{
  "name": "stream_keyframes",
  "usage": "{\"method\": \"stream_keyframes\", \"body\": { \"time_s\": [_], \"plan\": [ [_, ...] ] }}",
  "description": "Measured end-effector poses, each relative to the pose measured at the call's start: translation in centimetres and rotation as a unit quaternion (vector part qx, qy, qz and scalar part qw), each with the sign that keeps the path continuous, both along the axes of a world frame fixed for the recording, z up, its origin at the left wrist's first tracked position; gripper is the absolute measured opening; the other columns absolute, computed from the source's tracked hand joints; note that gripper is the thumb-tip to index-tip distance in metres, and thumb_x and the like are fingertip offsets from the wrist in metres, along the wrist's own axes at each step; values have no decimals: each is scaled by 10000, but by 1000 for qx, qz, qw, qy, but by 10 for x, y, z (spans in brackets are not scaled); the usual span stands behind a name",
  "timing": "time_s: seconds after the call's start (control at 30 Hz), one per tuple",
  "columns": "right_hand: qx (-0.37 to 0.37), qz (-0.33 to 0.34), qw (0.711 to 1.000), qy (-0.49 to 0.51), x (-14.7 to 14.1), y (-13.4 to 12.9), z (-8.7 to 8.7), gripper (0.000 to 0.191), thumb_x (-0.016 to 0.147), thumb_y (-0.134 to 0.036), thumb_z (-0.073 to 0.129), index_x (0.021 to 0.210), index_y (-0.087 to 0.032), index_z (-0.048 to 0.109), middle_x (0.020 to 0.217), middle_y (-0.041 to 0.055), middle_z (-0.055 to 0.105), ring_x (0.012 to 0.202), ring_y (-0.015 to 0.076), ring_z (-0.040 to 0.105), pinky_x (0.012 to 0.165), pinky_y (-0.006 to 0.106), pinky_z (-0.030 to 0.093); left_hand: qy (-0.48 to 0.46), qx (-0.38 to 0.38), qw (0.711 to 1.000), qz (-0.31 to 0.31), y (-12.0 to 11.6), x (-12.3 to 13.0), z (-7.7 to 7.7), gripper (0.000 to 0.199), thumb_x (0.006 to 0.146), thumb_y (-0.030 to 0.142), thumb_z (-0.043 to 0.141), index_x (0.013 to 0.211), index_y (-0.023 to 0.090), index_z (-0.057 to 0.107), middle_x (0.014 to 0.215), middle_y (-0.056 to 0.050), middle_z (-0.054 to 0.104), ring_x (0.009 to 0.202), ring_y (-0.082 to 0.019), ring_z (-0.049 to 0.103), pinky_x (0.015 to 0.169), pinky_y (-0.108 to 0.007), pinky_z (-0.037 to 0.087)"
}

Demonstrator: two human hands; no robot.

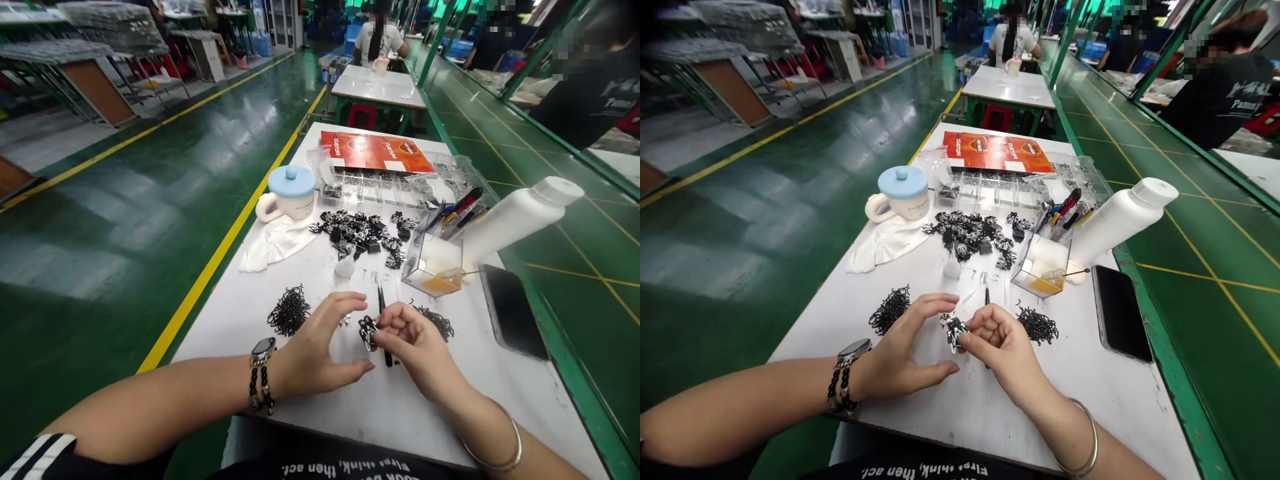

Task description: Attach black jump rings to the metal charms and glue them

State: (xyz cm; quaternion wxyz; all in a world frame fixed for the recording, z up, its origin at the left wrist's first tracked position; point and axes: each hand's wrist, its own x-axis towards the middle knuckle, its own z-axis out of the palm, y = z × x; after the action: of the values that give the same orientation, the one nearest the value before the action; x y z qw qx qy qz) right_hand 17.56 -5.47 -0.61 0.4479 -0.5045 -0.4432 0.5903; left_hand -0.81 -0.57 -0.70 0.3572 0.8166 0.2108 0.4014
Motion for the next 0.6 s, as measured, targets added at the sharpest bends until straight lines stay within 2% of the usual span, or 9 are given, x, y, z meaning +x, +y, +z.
{"method": "stream_keyframes", "body": {
  "time_s": [0.07, 0.13, 0.27, 0.4, 0.5, 0.6],
  "plan": [
    [-16, -14, 1000, -1, -3, 2, -1, 271, 729, -335, 710, 797, -189, 491, 690, -22, 563, 622, 75, 552, 570, 184, 461, 7, -17, 999, 35, -1, -1, -3, 439, 702, 223, 724, 1086, 138, 530, 1008, -119, 630, 950, -224, 609, 817, -374, 538],
    [-27, -20, 999, -6, -7, 4, -2, 275, 719, -331, 719, 784, -188, 493, 669, -33, 545, 608, 64, 533, 555, 170, 441, 1, -21, 998, 52, -2, -1, -5, 316, 731, 185, 684, 1016, 152, 552, 915, -79, 644, 857, -189, 623, 760, -340, 540],
    [-33, 2, 999, -28, -12, 5, -1, 288, 719, -334, 717, 767, -187, 475, 648, -41, 518, 574, 54, 505, 523, 167, 407, -11, -29, 997, 66, -4, -1, -8, 313, 718, 125, 639, 1016, 147, 547, 939, -83, 643, 885, -184, 620, 784, -327, 531],
    [-2, 35, 997, -67, -7, 16, 4, 351, 723, -393, 696, 850, -216, 421, 700, -22, 552, 613, 104, 546, 545, 226, 432, -23, -42, 996, 73, -4, -3, -8, 274, 727, 112, 620, 992, 143, 556, 905, -77, 645, 842, -170, 619, 755, -309, 527],
    [63, -24, 988, -138, 1, 40, 4, 395, 732, -412, 677, 930, -247, 377, 881, -1, 551, 685, 117, 526, 645, 285, 441, -16, -72, 993, 90, -3, -4, -6, 261, 737, 145, 645, 985, 141, 566, 882, -69, 645, 804, -162, 608, 743, -309, 519],
    [106, -78, 965, -225, 2, 71, -4, 508, 636, -348, 759, 1017, -249, 438, 963, 14, 478, 673, 115, 451, 681, 313, 405, 6, -113, 988, 101, -2, -4, -5, 247, 713, 141, 657, 949, 144, 582, 812, -38, 630, 724, -141, 590, 709, -293, 517]
  ]
}}
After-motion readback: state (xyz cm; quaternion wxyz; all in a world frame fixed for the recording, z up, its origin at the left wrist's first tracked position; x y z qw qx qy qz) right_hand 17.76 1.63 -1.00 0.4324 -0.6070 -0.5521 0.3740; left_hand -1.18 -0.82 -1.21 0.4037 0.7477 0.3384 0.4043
